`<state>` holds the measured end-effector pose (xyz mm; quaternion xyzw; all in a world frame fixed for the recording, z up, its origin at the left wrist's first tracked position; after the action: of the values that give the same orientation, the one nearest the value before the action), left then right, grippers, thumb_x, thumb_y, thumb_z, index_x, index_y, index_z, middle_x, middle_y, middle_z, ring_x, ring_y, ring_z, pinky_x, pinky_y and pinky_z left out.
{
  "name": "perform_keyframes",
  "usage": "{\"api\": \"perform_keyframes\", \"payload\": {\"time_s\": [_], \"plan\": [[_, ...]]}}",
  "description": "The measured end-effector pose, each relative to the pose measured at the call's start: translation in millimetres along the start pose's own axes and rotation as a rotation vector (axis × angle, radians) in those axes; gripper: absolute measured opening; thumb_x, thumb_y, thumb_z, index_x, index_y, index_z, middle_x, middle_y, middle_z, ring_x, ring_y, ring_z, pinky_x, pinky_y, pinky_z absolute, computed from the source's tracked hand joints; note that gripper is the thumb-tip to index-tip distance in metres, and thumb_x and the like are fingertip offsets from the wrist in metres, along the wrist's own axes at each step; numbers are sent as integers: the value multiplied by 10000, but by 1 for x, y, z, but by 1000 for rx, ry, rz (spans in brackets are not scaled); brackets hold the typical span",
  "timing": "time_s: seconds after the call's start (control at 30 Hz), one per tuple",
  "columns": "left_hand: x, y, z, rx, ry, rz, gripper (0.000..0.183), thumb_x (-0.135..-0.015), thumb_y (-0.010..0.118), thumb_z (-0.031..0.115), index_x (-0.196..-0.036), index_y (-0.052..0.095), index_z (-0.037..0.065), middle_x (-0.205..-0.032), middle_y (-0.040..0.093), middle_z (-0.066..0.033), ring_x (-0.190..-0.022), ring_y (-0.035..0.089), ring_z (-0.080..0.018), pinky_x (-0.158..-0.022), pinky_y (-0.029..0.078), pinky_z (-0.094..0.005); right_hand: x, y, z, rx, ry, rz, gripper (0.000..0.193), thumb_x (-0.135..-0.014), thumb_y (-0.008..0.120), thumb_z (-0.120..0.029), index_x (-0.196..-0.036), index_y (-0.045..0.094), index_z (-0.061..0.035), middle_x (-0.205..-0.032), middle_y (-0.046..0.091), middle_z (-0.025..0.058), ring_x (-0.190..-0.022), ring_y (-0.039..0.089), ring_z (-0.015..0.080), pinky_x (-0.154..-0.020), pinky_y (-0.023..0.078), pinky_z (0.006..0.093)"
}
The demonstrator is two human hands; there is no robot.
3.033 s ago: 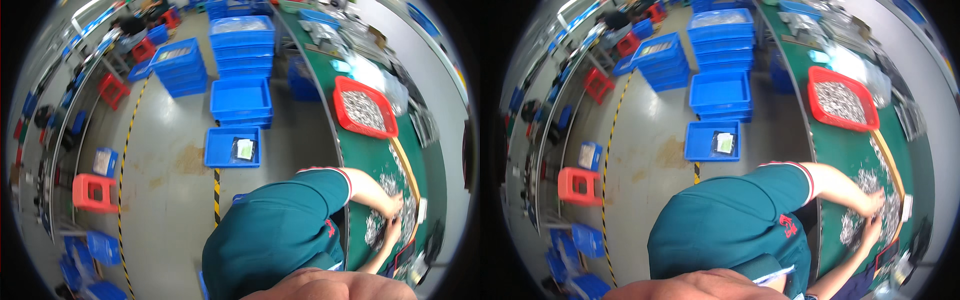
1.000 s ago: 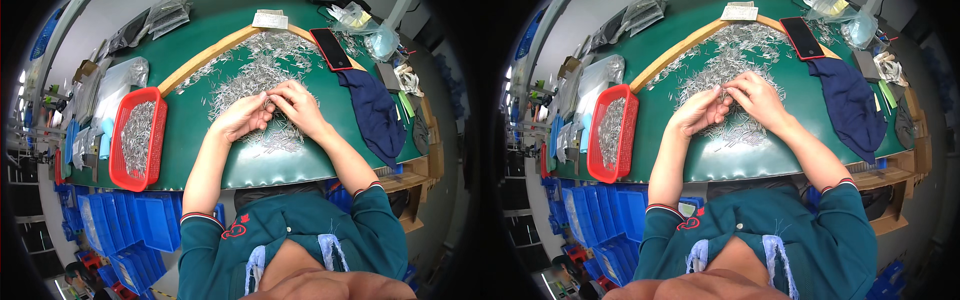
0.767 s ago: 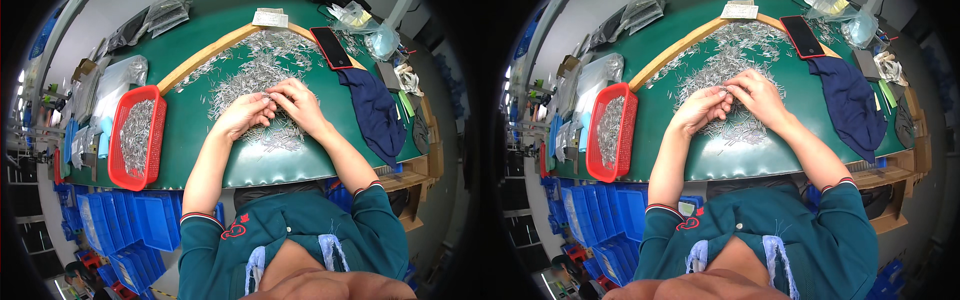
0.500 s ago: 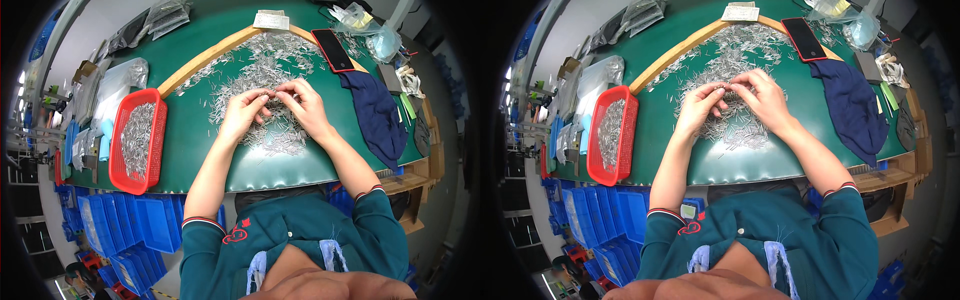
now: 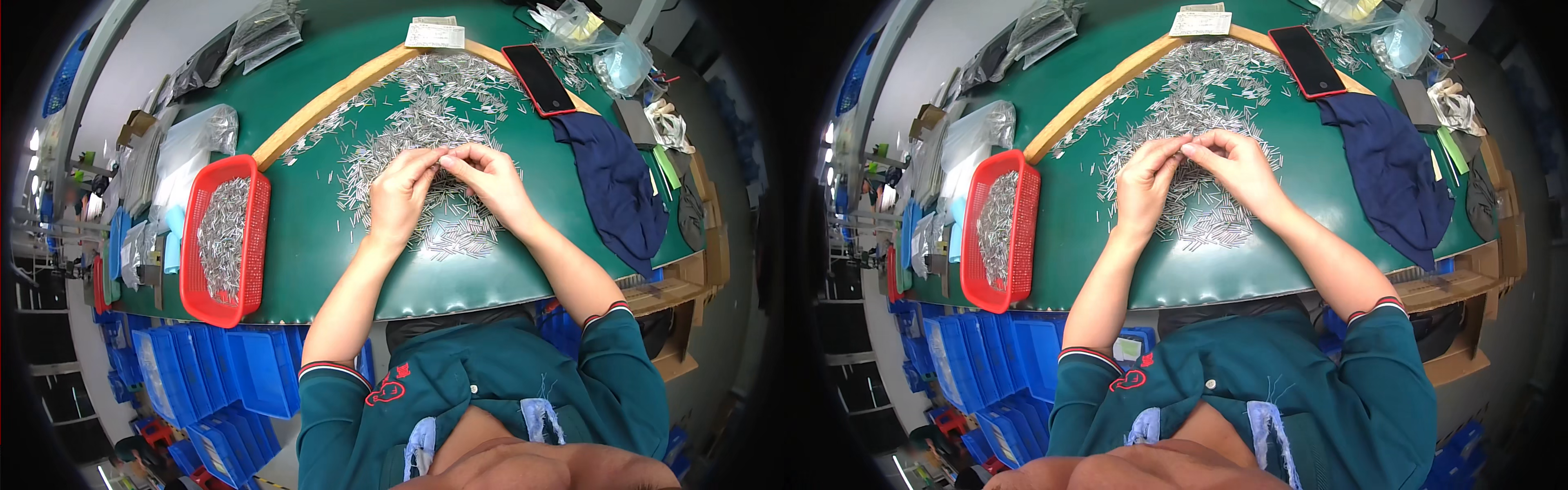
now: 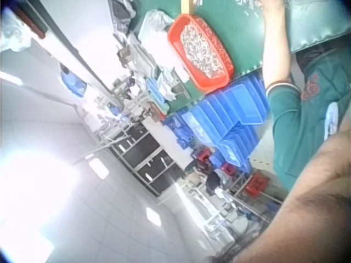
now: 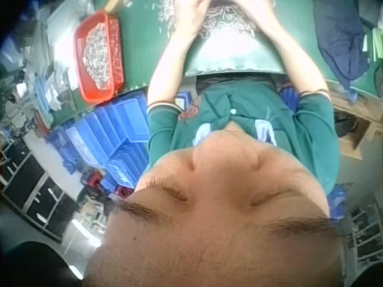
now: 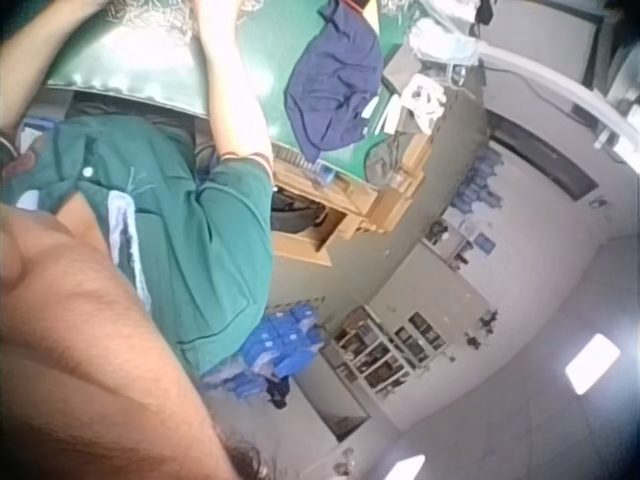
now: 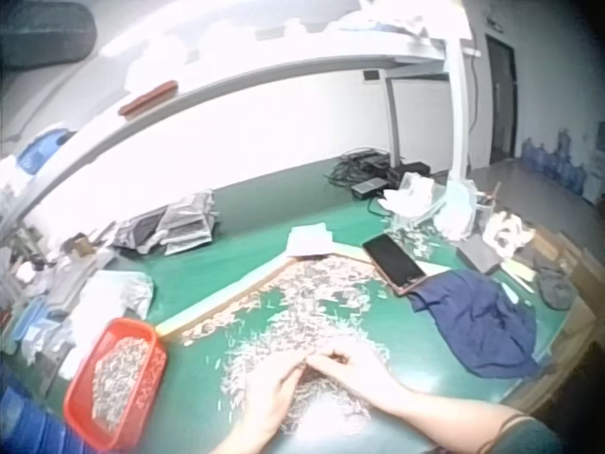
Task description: The person assembles small metal hardware by fitting metal pins into fasteners one at a time by hand.
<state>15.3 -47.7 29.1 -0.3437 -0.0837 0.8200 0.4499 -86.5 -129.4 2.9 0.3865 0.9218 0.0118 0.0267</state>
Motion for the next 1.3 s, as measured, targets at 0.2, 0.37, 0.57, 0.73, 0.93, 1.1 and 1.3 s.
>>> {"api": "perform_keyframes", "payload": {"time_s": [0.2,0.37,0.57,0.73,0.93,1.1,1.3], "plan": [[0,0,-2,-90,42,10,273,-778,579,28,-1030,625,123,-913,627,-66,-795,618,-165,-679,490,-258,1,-1,-5,65,-143,27,190,-823,594,-172,-887,617,5,-785,594,37,-709,546,78,-635,430,207],[3,9,-22,487,-370,-108,273,-850,527,70,-1119,571,66,-980,623,-76,-833,600,-121,-712,492,-241,5,1,-24,294,-353,53,166,-824,579,-166,-890,624,-20,-773,582,63,-697,571,136,-619,450,241],[3,16,-19,634,-412,-176,282,-870,502,82,-1143,538,20,-1012,607,-84,-847,589,-117,-757,480,-231,7,-2,-25,368,-418,105,154,-812,588,-162,-890,627,-35,-778,576,61,-668,577,147,-604,457,248],[4,13,-19,627,-419,-145,280,-868,511,92,-1140,546,37,-1008,611,-68,-832,586,-103,-739,476,-217,11,0,-33,459,-374,92,159,-801,599,-166,-895,627,-41,-769,569,55,-644,571,140,-581,452,254],[5,16,-22,674,-467,-146,281,-864,525,120,-1137,556,58,-1008,615,-49,-806,580,-74,-687,463,-189,10,-1,-26,367,-374,117,148,-795,601,-157,-892,628,-48,-748,560,52,-618,554,140,-562,443,257],[4,15,-22,661,-465,-138,285,-863,530,135,-1137,557,63,-996,617,-39,-789,576,-66,-683,462,-187,9,-2,-26,352,-389,118,140,-796,597,-147,-890,628,-47,-740,557,52,-614,552,141,-555,440,258],[5,16,-22,660,-474,-160,286,-865,527,132,-1141,553,61,-987,617,-36,-784,570,-64,-687,461,-187,10,-1,-28,376,-407,117,140,-798,593,-141,-890,625,-42,-738,560,52,-623,563,140,-555,446,256]]}}
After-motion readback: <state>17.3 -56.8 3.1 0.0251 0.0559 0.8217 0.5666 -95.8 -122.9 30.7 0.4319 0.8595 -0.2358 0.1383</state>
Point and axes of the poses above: each hand's wrist, its own x-axis away from the middle knuckle, its own y-axis out of the palm, z = x × y, the point moved 6 cm from there along -x, towards the middle knuckle
